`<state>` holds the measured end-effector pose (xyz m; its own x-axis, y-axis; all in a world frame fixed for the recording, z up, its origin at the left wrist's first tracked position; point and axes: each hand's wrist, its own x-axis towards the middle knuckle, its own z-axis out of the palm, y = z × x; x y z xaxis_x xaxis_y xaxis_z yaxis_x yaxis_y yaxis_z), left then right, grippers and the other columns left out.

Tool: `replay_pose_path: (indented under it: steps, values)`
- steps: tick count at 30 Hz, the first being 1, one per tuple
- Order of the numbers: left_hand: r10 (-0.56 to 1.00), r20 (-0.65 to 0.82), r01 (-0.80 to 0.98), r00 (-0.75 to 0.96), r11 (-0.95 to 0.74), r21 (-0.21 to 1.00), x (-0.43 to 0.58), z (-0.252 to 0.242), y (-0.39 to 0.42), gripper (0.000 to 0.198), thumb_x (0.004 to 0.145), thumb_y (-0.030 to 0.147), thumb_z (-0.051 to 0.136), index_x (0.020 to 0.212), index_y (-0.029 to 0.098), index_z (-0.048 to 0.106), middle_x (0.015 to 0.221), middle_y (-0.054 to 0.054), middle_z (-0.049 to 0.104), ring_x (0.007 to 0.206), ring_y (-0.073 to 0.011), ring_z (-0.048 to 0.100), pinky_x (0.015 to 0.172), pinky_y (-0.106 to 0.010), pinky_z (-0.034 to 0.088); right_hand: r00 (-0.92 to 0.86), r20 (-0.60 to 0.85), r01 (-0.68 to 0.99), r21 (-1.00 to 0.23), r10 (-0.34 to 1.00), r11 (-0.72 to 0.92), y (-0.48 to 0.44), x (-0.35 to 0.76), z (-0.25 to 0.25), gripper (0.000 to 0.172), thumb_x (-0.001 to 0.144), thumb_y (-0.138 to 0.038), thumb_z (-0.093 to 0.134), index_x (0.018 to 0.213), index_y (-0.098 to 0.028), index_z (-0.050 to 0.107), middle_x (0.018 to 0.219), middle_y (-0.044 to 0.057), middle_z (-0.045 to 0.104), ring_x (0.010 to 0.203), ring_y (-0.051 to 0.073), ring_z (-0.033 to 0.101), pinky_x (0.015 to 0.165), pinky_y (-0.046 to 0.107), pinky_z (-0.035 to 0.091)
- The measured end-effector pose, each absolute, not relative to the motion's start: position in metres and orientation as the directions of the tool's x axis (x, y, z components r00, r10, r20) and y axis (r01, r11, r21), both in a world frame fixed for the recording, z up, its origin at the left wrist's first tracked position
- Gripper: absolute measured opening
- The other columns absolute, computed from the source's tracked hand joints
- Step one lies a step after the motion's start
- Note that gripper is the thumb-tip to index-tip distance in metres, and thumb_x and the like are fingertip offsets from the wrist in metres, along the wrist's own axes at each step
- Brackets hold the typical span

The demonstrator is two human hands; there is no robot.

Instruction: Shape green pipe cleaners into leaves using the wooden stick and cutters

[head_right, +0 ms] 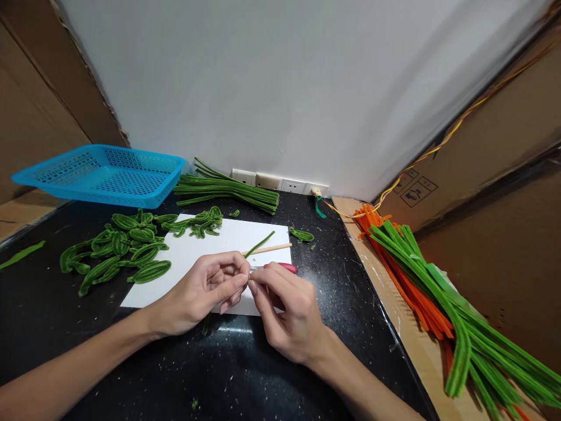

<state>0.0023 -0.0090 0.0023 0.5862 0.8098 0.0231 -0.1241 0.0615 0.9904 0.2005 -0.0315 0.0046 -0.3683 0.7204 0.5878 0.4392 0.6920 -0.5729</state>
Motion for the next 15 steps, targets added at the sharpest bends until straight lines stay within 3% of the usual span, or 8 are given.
replay_pose_path:
  steps: [4,6,8,11,15]
  values:
    - [0.839,0.130,0.032,0.529,-0.173,0.984,-0.002,0.005,-0.009,0.022,0.104,0.037,0.061,0.096,0.017,0.059,0.076,0.002,0.055,0.064,-0.0109,0.051,0.060,-0.023,0.042,-0.275,0.242,0.256,-0.915,0.931,0.313,-0.032,0.197,0.008,0.031,0.100,-0.038,0.066,0.079,-0.016,0.072,0.064,0.000,0.054,0.052,0.010,0.040,0.047,0.025,0.030]
    - [0.829,0.206,0.109,0.521,-0.304,0.947,-0.003,0.006,-0.009,0.016,0.105,0.031,0.057,0.096,0.018,0.060,0.082,0.000,0.060,0.072,-0.0134,0.057,0.066,-0.024,0.045,-0.268,0.042,0.066,-0.996,0.962,0.062,-0.031,0.196,0.007,0.037,0.093,-0.047,0.074,0.074,-0.015,0.070,0.055,-0.004,0.043,0.045,0.007,0.030,0.041,0.022,0.022]
    - [0.794,0.292,0.145,0.532,-0.426,0.893,-0.002,0.004,-0.009,0.012,0.105,0.026,0.056,0.098,0.018,0.060,0.087,-0.003,0.065,0.078,-0.0156,0.061,0.073,-0.026,0.048,-0.298,-0.118,-0.107,-0.982,0.947,-0.156,-0.030,0.195,0.009,0.040,0.086,-0.048,0.082,0.070,-0.015,0.066,0.048,-0.009,0.031,0.041,0.003,0.019,0.038,0.020,0.014]
    - [0.708,0.442,0.127,0.552,-0.594,0.794,-0.001,-0.001,-0.008,0.011,0.106,0.020,0.051,0.102,0.017,0.061,0.096,-0.008,0.070,0.088,-0.0188,0.067,0.082,-0.029,0.052,-0.372,-0.314,-0.236,-0.878,0.874,-0.416,-0.028,0.196,0.014,0.040,0.075,-0.045,0.092,0.069,-0.015,0.066,0.045,-0.014,0.023,0.038,0.000,0.008,0.035,0.017,0.009]
    - [0.586,0.551,0.121,0.595,-0.743,0.659,0.000,-0.009,-0.006,0.014,0.107,0.017,0.048,0.108,0.015,0.062,0.102,-0.013,0.074,0.095,-0.0237,0.072,0.087,-0.034,0.055,-0.446,-0.433,-0.272,-0.768,0.783,-0.579,-0.023,0.199,0.018,0.042,0.067,-0.043,0.098,0.068,-0.014,0.068,0.043,-0.016,0.022,0.036,-0.002,0.004,0.032,0.014,0.007]
